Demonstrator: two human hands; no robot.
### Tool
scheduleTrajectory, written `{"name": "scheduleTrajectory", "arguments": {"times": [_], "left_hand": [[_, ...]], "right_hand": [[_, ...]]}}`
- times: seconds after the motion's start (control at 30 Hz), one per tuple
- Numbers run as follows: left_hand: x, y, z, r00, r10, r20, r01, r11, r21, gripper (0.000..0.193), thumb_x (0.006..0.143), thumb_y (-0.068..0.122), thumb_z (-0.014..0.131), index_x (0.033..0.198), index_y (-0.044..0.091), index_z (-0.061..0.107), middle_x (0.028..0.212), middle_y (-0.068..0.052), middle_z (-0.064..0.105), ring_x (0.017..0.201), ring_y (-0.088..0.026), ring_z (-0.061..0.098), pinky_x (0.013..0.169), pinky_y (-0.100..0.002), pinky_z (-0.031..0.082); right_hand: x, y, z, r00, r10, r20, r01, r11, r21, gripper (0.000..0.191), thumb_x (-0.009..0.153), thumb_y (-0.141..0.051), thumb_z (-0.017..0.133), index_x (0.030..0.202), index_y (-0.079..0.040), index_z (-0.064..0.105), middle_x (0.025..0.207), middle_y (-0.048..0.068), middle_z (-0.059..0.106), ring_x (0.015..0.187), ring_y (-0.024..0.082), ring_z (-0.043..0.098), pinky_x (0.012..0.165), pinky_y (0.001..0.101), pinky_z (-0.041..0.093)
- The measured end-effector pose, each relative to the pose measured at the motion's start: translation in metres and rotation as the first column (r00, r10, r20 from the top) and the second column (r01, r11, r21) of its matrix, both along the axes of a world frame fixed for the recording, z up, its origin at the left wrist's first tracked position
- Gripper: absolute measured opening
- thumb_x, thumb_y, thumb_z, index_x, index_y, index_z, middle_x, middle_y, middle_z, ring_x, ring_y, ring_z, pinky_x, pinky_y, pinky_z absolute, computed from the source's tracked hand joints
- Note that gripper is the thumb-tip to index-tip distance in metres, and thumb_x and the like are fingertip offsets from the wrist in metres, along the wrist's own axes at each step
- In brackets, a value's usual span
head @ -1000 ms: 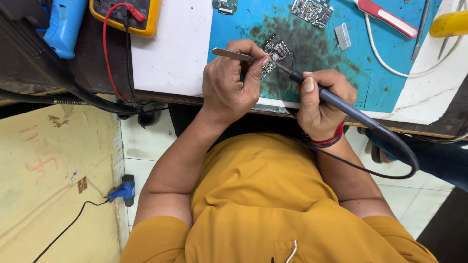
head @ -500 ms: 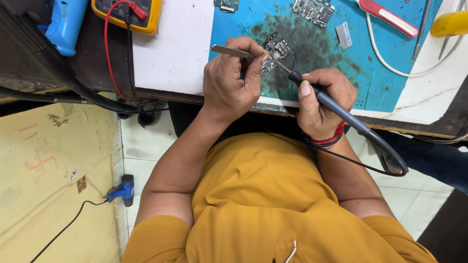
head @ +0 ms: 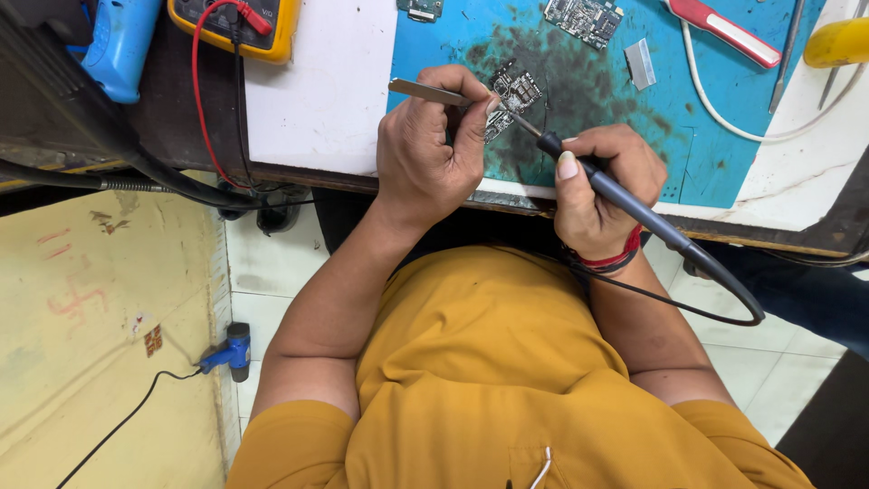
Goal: The person solders components on a small circuit board at a workbench, holding the board steady with one hand while applying a soldering iron to its contacts. They reposition the board and continue soldering different points, with other boards, a multimeter, and hand tools on the bench.
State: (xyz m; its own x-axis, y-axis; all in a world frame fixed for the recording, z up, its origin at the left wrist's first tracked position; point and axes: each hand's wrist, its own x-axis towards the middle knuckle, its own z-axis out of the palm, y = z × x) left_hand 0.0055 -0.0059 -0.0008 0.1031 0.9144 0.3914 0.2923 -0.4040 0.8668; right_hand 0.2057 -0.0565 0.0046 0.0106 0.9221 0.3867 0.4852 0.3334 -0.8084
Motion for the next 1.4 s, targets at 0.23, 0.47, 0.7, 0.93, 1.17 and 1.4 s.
{"name": "scheduleTrajectory", "arguments": {"times": [0.23, 0.47, 0.7, 0.93, 1.17, 1.4], "left_hand": [[0.0002, -0.0002, -0.0007, 1.0, 0.003, 0.0, -0.003, 1.0, -0.013, 0.013, 0.106, 0.006, 0.07, 0.106, 0.005, 0.057, 0.095, -0.003, 0.066, 0.073, -0.01, 0.069, 0.058, -0.022, 0.055], [0.0005, 0.0002, -0.0003, 1.0, 0.005, 0.001, -0.005, 1.0, -0.001, 0.013, 0.106, 0.006, 0.069, 0.106, 0.005, 0.057, 0.096, -0.004, 0.066, 0.074, -0.01, 0.069, 0.059, -0.022, 0.056], [-0.0014, -0.001, 0.0018, 0.999, -0.016, 0.043, 0.017, 0.999, -0.03, 0.014, 0.105, 0.005, 0.07, 0.107, 0.004, 0.056, 0.09, -0.004, 0.067, 0.07, -0.01, 0.068, 0.058, -0.022, 0.055], [-0.0015, 0.0009, 0.0005, 0.999, -0.029, -0.036, 0.03, 0.999, 0.021, 0.017, 0.104, 0.005, 0.071, 0.108, 0.005, 0.054, 0.091, -0.003, 0.067, 0.068, -0.012, 0.066, 0.059, -0.026, 0.053], [-0.0017, -0.0006, 0.0005, 0.999, -0.024, -0.033, 0.024, 1.0, 0.003, 0.017, 0.105, 0.004, 0.072, 0.108, 0.005, 0.055, 0.093, -0.003, 0.067, 0.069, -0.012, 0.066, 0.057, -0.025, 0.052], [-0.0013, -0.0006, -0.0002, 0.999, -0.025, -0.025, 0.025, 1.0, 0.006, 0.018, 0.105, 0.004, 0.072, 0.108, 0.005, 0.054, 0.095, -0.003, 0.067, 0.07, -0.012, 0.066, 0.058, -0.025, 0.053]], "right_hand": [[0.002, -0.0005, -0.0026, 1.0, -0.009, -0.015, 0.009, 1.0, 0.008, 0.014, 0.102, -0.012, 0.068, 0.101, 0.002, 0.064, 0.09, 0.014, 0.066, 0.072, 0.023, 0.064, 0.067, 0.03, 0.046], [0.004, -0.0018, -0.0034, 1.0, -0.016, -0.019, 0.016, 1.0, 0.0, 0.014, 0.1, -0.012, 0.068, 0.098, 0.001, 0.064, 0.088, 0.014, 0.065, 0.071, 0.022, 0.063, 0.066, 0.0303, 0.045], [0.0043, -0.0012, -0.0045, 1.0, -0.011, -0.011, 0.011, 0.999, 0.051, 0.016, 0.101, -0.013, 0.068, 0.097, 0.001, 0.062, 0.089, 0.015, 0.068, 0.075, 0.025, 0.065, 0.069, 0.0325, 0.049], [0.0029, -0.0005, -0.002, 1.0, -0.004, 0.003, 0.004, 1.0, 0.03, 0.015, 0.1, -0.011, 0.068, 0.097, 0.002, 0.062, 0.092, 0.015, 0.067, 0.073, 0.025, 0.065, 0.068, 0.0323, 0.048], [0.0025, -0.0005, -0.0005, 1.0, 0.011, 0.016, -0.011, 0.999, 0.039, 0.014, 0.1, -0.011, 0.068, 0.097, 0.002, 0.062, 0.092, 0.015, 0.067, 0.074, 0.026, 0.066, 0.069, 0.0325, 0.049], [0.0035, 0.0008, -0.0004, 0.999, 0.043, 0.034, -0.044, 0.998, 0.053, 0.015, 0.099, -0.011, 0.069, 0.097, 0.002, 0.062, 0.093, 0.015, 0.068, 0.075, 0.026, 0.067, 0.069, 0.033, 0.051]]}}
